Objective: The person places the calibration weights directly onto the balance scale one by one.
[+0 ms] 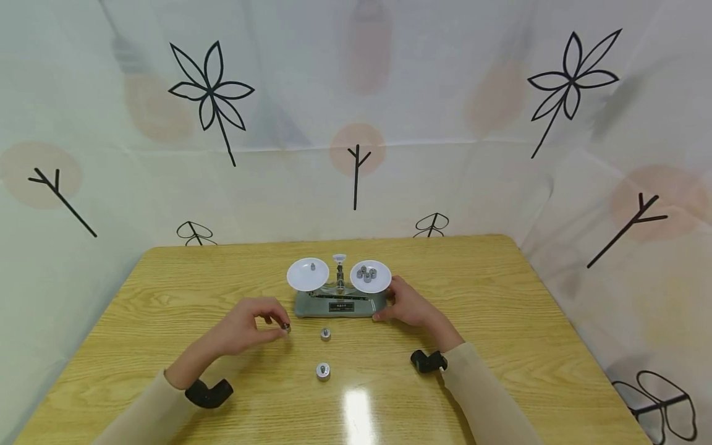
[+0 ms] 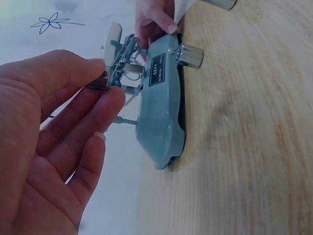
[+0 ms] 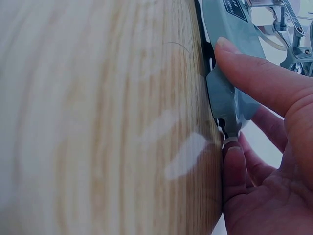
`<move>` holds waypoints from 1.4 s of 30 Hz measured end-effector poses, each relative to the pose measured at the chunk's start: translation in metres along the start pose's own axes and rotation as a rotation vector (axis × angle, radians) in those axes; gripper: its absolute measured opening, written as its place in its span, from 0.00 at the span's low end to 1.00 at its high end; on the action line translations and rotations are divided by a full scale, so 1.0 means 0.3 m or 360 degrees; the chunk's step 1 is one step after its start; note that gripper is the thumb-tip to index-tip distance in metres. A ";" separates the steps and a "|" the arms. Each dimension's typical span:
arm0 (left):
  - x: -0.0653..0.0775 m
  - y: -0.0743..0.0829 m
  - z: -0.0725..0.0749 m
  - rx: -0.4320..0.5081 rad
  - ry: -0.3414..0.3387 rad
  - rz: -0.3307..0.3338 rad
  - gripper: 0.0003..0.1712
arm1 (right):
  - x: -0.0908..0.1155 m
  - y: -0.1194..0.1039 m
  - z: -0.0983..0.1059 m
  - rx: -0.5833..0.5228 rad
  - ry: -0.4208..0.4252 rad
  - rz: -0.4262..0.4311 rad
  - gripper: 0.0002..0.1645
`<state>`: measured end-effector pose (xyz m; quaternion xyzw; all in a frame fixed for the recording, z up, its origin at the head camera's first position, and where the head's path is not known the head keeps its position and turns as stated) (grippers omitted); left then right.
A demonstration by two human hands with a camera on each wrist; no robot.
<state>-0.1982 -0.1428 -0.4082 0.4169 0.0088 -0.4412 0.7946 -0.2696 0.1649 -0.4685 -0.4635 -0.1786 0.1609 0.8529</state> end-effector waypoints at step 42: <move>-0.114 0.020 0.135 -0.0100 0.0212 -0.0004 0.09 | -0.005 0.005 -0.001 0.0030 0.0003 0.0021 0.54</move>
Point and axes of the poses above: each hand's wrist, its own x-axis away from the middle knuckle, its own z-axis out of the back of the hand, y = z × x, the point moved 6 cm from there along -x, towards the middle knuckle, and after that the axes turned 11 degrees about -z, right-handed, at the moved point
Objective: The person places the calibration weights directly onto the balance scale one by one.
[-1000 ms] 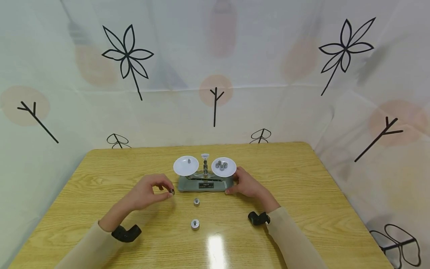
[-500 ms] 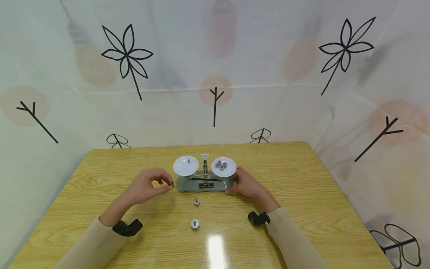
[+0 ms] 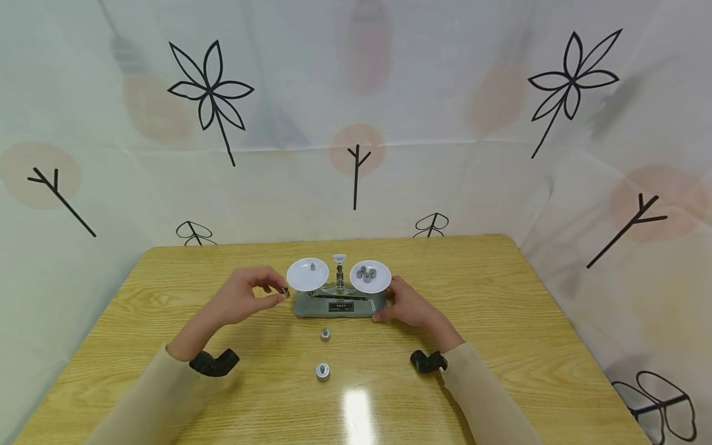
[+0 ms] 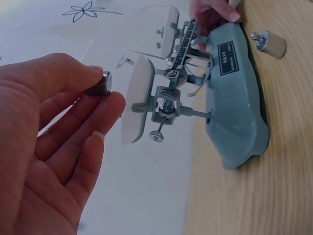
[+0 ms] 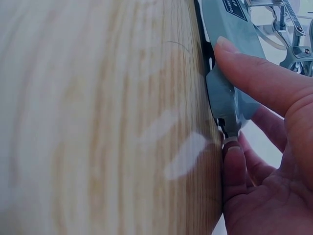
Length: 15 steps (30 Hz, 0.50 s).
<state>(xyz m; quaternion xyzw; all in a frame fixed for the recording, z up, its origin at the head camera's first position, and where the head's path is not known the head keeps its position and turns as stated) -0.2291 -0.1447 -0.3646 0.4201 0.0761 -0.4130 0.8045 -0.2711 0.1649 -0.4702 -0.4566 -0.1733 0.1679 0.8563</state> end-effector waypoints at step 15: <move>-0.062 -0.003 0.020 -0.0025 -0.0034 -0.0023 0.09 | 0.006 -0.002 0.003 0.0009 0.0011 -0.0022 0.54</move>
Point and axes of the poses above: each hand's wrist, its own x-axis away from the middle knuckle, its own z-axis out of the back of the hand, y = z × x, the point moved 6 cm from there along -x, towards the middle knuckle, and after that the axes turned 11 degrees about -z, right-handed, at the moved point
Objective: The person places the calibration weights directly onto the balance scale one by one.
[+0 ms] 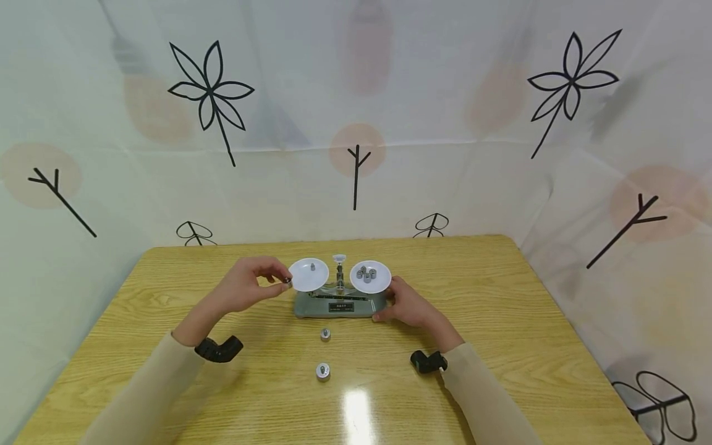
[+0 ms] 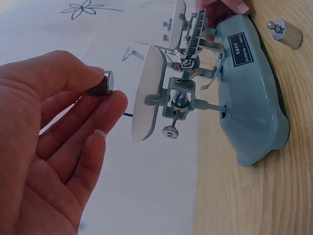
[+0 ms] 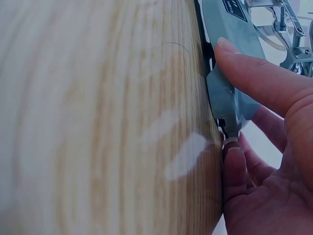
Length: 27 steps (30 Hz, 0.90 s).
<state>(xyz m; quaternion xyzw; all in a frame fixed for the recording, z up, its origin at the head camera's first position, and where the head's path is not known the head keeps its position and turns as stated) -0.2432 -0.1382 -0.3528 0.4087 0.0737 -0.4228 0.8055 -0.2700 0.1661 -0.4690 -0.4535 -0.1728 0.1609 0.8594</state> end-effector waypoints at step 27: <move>-0.115 -0.080 -0.035 -0.0086 -0.0334 0.0091 0.07 | -0.003 -0.005 -0.001 -0.0024 -0.0023 0.0011 0.55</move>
Point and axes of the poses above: each hand's wrist, its own x-axis away from the middle knuckle, its own z-axis out of the back of the hand, y = z × x, the point moved 6 cm from there along -x, towards the middle knuckle, and after that the axes turned 11 degrees about -z, right-handed, at the moved point
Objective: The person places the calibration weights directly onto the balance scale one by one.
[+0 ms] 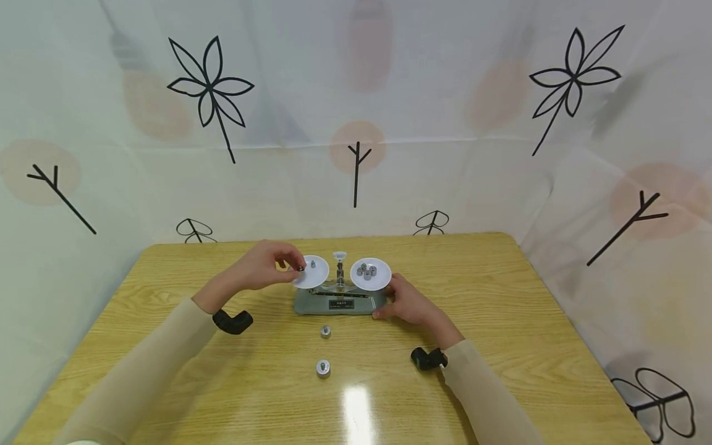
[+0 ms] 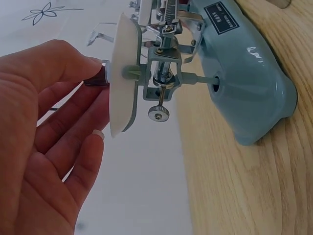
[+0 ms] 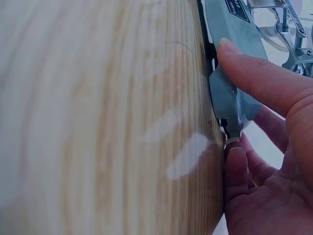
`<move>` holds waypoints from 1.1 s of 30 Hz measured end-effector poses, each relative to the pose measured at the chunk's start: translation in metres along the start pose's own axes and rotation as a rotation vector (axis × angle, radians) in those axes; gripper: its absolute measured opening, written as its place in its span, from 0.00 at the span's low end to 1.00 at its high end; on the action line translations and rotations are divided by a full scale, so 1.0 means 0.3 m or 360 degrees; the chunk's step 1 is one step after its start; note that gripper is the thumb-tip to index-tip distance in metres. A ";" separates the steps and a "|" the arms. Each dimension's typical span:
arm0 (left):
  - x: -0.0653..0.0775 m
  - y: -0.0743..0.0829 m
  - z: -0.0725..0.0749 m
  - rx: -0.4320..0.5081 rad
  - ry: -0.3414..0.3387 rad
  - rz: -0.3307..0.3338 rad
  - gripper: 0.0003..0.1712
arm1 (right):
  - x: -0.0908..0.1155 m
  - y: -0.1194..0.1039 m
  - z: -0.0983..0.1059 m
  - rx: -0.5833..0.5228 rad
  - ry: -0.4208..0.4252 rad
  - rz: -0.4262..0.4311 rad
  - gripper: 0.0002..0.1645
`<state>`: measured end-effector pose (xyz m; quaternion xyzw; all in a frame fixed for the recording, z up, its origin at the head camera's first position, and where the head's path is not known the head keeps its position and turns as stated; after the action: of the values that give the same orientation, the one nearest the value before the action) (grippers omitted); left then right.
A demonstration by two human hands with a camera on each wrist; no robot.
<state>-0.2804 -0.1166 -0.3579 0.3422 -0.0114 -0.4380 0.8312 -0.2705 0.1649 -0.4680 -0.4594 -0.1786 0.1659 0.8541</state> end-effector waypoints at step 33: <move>-0.093 0.033 -0.030 -0.0013 -0.0174 -0.0075 0.05 | -0.007 0.011 0.000 0.0020 0.0010 0.0019 0.54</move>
<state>-0.2875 -0.0873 -0.3514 0.3145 -0.0470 -0.4757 0.8201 -0.2728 0.1657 -0.4712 -0.4556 -0.1720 0.1708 0.8565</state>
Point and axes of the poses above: each hand's wrist, its own x-axis away from the middle knuckle, its own z-axis out of the back of the hand, y = z × x, the point moved 6 cm from there along -x, towards the middle knuckle, and after that the axes turned 11 degrees about -z, right-handed, at the moved point
